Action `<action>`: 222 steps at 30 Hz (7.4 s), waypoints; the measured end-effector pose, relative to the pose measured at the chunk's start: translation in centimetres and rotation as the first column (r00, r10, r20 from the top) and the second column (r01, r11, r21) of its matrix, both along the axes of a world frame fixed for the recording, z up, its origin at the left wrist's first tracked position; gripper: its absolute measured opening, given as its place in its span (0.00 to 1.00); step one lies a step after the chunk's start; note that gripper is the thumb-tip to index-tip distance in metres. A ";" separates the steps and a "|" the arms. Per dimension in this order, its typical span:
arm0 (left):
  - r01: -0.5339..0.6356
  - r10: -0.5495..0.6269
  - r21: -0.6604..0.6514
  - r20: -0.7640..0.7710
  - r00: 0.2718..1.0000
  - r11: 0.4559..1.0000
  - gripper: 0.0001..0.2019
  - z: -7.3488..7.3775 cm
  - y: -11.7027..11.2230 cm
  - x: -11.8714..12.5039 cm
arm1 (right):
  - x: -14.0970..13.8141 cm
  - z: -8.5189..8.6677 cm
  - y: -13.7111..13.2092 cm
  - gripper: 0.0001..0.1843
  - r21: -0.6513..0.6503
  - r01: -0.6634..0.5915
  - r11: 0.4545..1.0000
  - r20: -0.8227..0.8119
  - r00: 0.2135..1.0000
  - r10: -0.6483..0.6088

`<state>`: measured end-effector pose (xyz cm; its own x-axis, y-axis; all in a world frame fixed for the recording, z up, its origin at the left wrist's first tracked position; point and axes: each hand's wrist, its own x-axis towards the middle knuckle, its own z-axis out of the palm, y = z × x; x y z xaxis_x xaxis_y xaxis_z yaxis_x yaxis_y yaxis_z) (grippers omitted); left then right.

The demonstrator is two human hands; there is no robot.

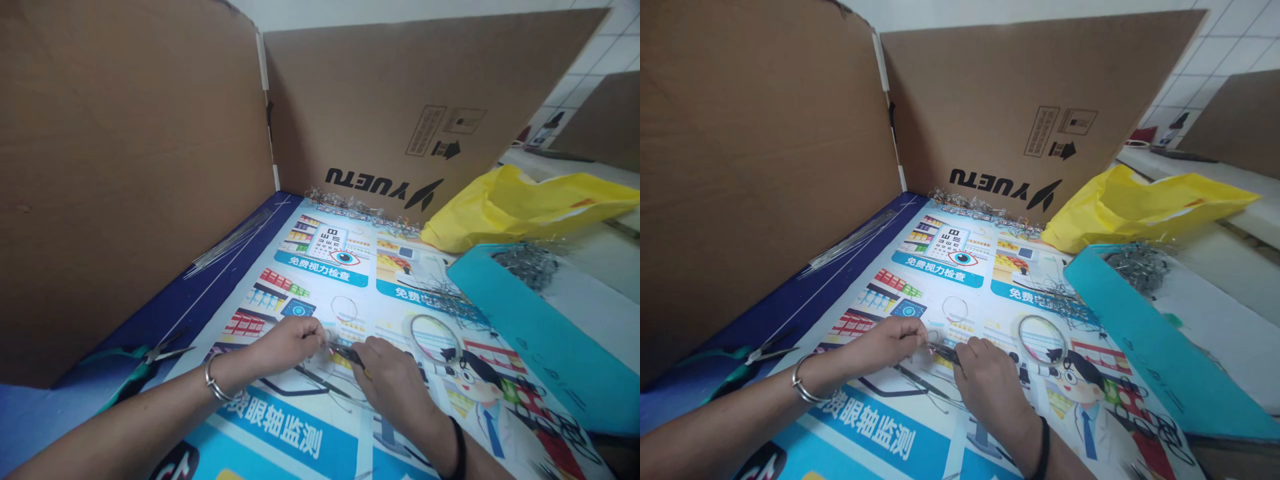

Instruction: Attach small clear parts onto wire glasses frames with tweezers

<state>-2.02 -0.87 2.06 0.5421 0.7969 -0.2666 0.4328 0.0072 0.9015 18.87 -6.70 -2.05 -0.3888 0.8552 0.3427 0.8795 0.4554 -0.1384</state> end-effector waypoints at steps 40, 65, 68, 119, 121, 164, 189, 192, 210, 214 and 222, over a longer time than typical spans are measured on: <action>-0.121 0.244 -0.308 0.399 0.884 0.944 0.15 -0.5 -0.6 4.4 | 1.3 0.5 1.6 0.10 -0.231 -0.003 0.973 -0.695 0.700 -0.162; -0.163 0.169 -0.047 0.178 0.969 0.985 0.09 -0.1 -1.1 4.8 | 0.8 1.8 1.4 0.07 -0.275 -0.208 0.939 -0.775 0.626 -0.088; -0.166 0.172 -0.050 0.173 0.970 0.985 0.10 -0.2 -1.0 4.8 | 0.8 1.9 1.4 0.07 -0.266 -0.218 0.939 -0.781 0.620 -0.077; -0.181 0.188 -0.051 0.244 0.951 0.982 0.06 -0.5 0.2 3.3 | 2.1 3.0 1.0 0.10 -0.192 0.194 0.962 0.076 0.980 -0.182; -0.170 0.177 -0.053 0.239 0.955 0.984 0.06 -0.3 0.1 3.4 | 2.1 2.9 1.1 0.10 -0.186 0.192 0.964 0.090 0.980 -0.178; -0.068 0.116 -0.190 0.259 0.959 0.980 0.05 -0.7 -0.1 3.2 | 0.4 1.6 1.0 0.16 -0.441 -0.010 0.897 -0.456 0.864 -0.214; -0.054 0.125 -0.236 0.300 0.946 0.970 0.08 -0.1 -0.3 3.3 | 0.3 1.6 0.8 0.15 -0.468 -0.034 0.883 -0.516 0.822 -0.242; -0.083 0.156 -0.224 0.331 0.931 0.971 0.10 0.0 -0.2 3.3 | 0.5 2.0 0.8 0.14 -0.458 -0.029 0.888 -0.531 0.811 -0.248; -0.171 0.223 -0.182 0.322 0.920 0.968 0.10 -0.6 -0.4 3.5 | 0.1 3.1 0.0 0.09 -0.327 -0.042 0.944 -0.688 0.696 -0.207; -0.161 0.220 -0.191 0.350 0.911 0.968 0.09 -0.4 -0.7 3.8 | -0.2 2.8 0.0 0.07 -0.309 -0.102 0.946 -0.680 0.719 -0.145; -0.168 0.205 -0.134 0.338 0.919 0.977 0.04 0.3 -1.1 4.0 | -0.4 2.7 0.1 0.06 -0.324 -0.126 0.938 -0.642 0.757 -0.120</action>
